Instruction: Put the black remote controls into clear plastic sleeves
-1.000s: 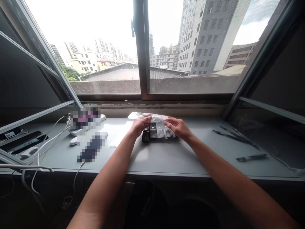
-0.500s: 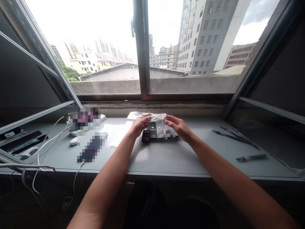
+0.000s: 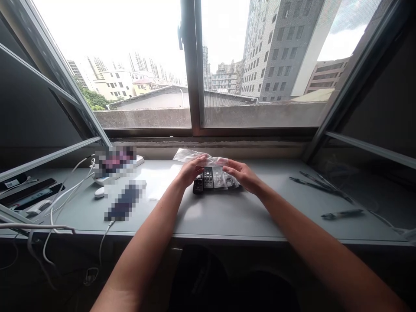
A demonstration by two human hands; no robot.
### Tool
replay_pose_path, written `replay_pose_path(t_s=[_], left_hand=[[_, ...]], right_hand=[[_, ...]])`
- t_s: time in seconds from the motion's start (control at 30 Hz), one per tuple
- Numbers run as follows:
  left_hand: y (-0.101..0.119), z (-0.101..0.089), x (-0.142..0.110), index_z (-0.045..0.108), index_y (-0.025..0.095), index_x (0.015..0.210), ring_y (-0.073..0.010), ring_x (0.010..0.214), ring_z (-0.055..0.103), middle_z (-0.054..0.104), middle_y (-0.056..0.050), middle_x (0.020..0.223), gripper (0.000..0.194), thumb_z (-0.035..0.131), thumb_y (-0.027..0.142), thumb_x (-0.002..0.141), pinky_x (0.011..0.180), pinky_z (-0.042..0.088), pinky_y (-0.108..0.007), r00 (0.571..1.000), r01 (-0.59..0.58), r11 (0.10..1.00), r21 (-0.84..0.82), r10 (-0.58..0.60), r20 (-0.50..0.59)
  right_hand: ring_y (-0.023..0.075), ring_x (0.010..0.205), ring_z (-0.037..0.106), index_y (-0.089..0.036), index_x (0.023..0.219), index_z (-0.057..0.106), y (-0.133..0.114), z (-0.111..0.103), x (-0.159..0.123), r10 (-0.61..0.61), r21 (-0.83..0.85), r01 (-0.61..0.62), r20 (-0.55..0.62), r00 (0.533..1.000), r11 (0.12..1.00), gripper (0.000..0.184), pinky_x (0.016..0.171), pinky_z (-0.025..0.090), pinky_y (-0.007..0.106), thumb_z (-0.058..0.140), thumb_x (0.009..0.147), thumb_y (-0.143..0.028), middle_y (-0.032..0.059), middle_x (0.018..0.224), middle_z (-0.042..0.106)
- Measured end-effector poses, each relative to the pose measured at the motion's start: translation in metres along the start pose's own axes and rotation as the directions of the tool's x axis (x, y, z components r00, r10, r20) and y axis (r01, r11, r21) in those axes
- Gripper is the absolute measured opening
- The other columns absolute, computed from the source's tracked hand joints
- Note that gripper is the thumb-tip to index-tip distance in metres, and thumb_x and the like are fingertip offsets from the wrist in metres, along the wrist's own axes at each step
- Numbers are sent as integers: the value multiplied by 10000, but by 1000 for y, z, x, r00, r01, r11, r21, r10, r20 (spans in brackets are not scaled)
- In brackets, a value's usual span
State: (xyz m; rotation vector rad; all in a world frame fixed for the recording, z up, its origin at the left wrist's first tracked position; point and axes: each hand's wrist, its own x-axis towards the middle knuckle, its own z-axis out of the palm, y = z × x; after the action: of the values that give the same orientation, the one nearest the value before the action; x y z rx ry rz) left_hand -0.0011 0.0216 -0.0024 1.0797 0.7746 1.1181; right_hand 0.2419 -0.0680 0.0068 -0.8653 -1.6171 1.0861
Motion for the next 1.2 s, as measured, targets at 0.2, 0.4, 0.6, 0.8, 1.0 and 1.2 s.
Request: replay_pose_path(t_s=[0.2,0.4,0.6,0.8,1.0,1.2], left_hand=[[3,0,2,819,202,1139,-124,773,694,788,-92,1238,240,815,308,924,626,543,-214,983,-11,990,-142,-16,-185],[4,-3,4,811,202,1125,-127,791,705,788,-92,1227,251,855,304,900,619,536,-201,989,-6,989,-150,-16,-148],[5,-6,4,722,234,1311,-183,998,763,738,-127,1291,403,835,372,949,714,622,-215,965,2,978,-209,-57,-256],[6,0,0,636,214,1423,-258,1068,772,715,-182,1275,668,916,462,869,887,679,-326,990,122,957,-262,-137,-40],[8,1,-2,666,201,1318,-237,1038,786,732,-156,1251,570,919,436,864,816,667,-280,990,98,951,-294,-122,-66],[6,3,0,667,188,1220,-226,948,794,755,-135,1114,460,921,293,851,842,665,-300,980,68,937,-344,-127,-153]], right_hand=[[349,1516,556,-306,1411,779,-1,-3,-1,10,-14,-10,0,1000,1000,560,1306,360,511,780,953,-629,52,1534,698],[333,1503,576,-364,1519,689,-1,-2,-1,10,48,-13,73,997,999,611,1321,343,545,788,961,-592,30,1521,709],[391,1577,476,-356,1488,718,-1,-7,-2,22,-185,-16,28,999,983,593,1290,383,604,736,974,-652,56,1625,616],[403,1638,376,-276,1422,779,12,-1,2,-259,-503,274,101,961,820,543,1340,321,603,806,948,-539,102,1630,604],[385,1668,317,-250,1443,765,21,0,2,-334,-562,373,177,926,738,509,1325,350,626,777,988,-479,128,1570,656],[391,1682,276,-251,1390,798,18,0,1,-387,-565,422,189,902,708,467,1316,355,646,800,978,-472,135,1575,649]])
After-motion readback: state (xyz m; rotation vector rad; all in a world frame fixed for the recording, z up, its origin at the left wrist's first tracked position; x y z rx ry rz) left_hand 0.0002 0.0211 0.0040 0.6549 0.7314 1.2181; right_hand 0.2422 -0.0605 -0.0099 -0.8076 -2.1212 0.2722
